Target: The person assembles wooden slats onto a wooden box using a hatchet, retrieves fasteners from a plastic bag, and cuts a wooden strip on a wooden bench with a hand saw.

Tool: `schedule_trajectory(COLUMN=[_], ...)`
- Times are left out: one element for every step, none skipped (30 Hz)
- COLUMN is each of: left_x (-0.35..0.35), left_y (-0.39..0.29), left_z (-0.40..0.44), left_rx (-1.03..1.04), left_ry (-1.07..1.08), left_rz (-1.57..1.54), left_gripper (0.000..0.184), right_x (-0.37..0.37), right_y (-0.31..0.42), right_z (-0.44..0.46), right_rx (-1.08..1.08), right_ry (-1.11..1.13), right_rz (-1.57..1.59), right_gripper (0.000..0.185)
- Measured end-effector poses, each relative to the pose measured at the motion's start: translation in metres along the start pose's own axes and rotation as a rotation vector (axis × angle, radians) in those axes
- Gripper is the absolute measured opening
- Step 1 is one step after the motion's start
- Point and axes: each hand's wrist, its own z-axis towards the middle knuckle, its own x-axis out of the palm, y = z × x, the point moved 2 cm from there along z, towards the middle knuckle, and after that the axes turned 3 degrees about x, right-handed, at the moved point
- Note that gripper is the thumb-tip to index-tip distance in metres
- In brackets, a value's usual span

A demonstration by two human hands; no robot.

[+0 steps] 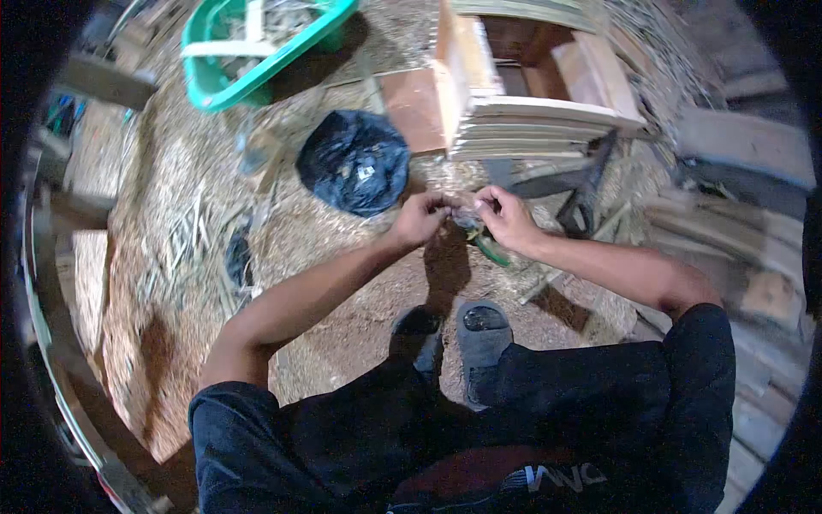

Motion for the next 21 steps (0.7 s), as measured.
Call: schedule_trajectory(left_x=[0.009, 0.016, 0.042, 0.055, 0.069, 0.082, 0.09, 0.096, 0.099, 0.1, 0.098, 0.095, 0.091, 0.086, 0.079, 0.073, 0.065, 0.06, 0.056, 0.055, 0.052], left_y=[0.002, 0.003, -0.01, -0.025, -0.039, -0.043, -0.043, -0.044, -0.044, -0.044, -0.042, -0.046, -0.048, -0.052, -0.051, -0.056, -0.059, -0.072, -0.078, -0.084, -0.088], left_z=[0.001, 0.005, 0.018, 0.033, 0.042, 0.055, 0.065, 0.072, 0.081, 0.09, 0.091, 0.089, 0.089, 0.089, 0.088, 0.083, 0.078, 0.068, 0.06, 0.051, 0.046], left_rx=[0.066, 0.13, 0.097, 0.11, 0.115, 0.25, 0.284, 0.315, 0.347, 0.347, 0.357, 0.371, 0.388, 0.43, 0.472, 0.512, 0.464, 0.416, 0.371, 0.335, 0.395], left_ry=[0.033, 0.068, 0.096, 0.134, 0.167, 0.131, 0.126, 0.114, 0.092, 0.15, 0.142, 0.133, 0.119, 0.115, 0.105, 0.093, 0.094, 0.094, 0.096, 0.085, 0.065], left_rz=[-0.01, -0.024, 0.096, 0.179, 0.26, 0.398, 0.422, 0.443, 0.469, 0.447, 0.431, 0.415, 0.395, 0.424, 0.453, 0.482, 0.464, 0.446, 0.426, 0.324, 0.368], left_gripper=[0.027, 0.022, 0.021, 0.02, 0.018, 0.022, 0.023, 0.024, 0.025, 0.022, 0.023, 0.023, 0.024, 0.022, 0.02, 0.019, 0.018, 0.017, 0.016, 0.019, 0.019], right_x=[-0.005, -0.008, -0.027, -0.045, -0.06, -0.074, -0.078, -0.08, -0.082, -0.088, -0.087, -0.083, -0.079, -0.075, -0.071, -0.067, -0.063, -0.078, -0.075, -0.076, -0.08], right_y=[-0.011, -0.022, -0.053, -0.063, -0.071, -0.079, -0.084, -0.088, -0.088, -0.087, -0.087, -0.095, -0.102, -0.109, -0.118, -0.12, -0.121, -0.077, -0.082, -0.088, -0.079], right_z=[-0.005, -0.01, -0.013, -0.014, -0.019, -0.025, -0.028, -0.028, -0.026, -0.021, -0.015, -0.007, 0.0, 0.009, 0.02, 0.029, 0.039, 0.028, 0.034, 0.038, 0.039], right_rx=[0.002, 0.007, -0.024, -0.049, -0.069, -0.044, -0.051, -0.059, -0.077, -0.106, -0.184, -0.263, -0.346, -0.289, -0.236, -0.186, -0.138, -0.208, -0.247, -0.282, -0.314], right_ry=[-0.028, -0.056, -0.119, -0.207, -0.283, -0.235, -0.25, -0.254, -0.255, -0.08, -0.074, -0.071, -0.067, -0.024, 0.021, 0.068, 0.116, 0.296, 0.315, 0.33, 0.339], right_rz=[-0.012, -0.024, -0.041, -0.132, -0.219, -0.243, -0.357, -0.472, -0.586, -0.584, -0.654, -0.727, -0.806, -0.846, -0.888, -0.929, -0.969, -1.017, -1.06, -1.104, -1.15], right_gripper=[0.024, 0.023, 0.022, 0.021, 0.022, 0.035, 0.039, 0.044, 0.049, 0.057, 0.059, 0.06, 0.062, 0.06, 0.057, 0.055, 0.053, 0.044, 0.04, 0.036, 0.033])
